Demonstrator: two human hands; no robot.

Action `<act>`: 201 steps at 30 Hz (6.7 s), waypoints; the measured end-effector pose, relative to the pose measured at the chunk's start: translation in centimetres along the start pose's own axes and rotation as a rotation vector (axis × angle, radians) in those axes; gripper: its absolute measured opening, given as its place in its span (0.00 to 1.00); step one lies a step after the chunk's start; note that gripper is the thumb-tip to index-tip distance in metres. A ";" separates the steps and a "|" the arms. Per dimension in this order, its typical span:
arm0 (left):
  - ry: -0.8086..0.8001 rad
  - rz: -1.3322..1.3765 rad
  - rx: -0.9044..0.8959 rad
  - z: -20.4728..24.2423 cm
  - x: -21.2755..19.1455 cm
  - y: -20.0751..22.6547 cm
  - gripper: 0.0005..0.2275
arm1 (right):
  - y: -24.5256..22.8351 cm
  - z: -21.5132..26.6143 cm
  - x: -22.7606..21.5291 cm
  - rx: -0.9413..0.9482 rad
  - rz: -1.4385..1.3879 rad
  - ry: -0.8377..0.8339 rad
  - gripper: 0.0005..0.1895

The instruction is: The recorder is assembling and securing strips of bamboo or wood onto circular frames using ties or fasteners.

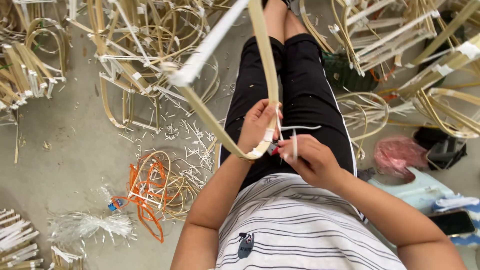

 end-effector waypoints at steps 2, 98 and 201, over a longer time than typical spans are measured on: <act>0.015 0.001 -0.043 1.0 0.1 0.2 0.09 | 0.3 -0.8 -0.3 -0.012 -0.023 -0.017 0.04; -0.075 0.082 0.012 -4.2 7.4 0.7 0.11 | 6.1 3.8 -7.1 0.317 0.326 0.152 0.35; 0.080 -0.676 0.202 -1.7 1.5 0.7 0.21 | 6.9 5.1 -13.8 0.264 -0.579 0.349 0.25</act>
Point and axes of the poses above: each hand's wrist, its own z-axis away from the middle knuckle, its own x-axis out of the palm, y = z × x, the point moved 3 cm from there along -z, towards the middle knuckle, and after that the axes turned 7 degrees about -y, right-handed, at the moved point
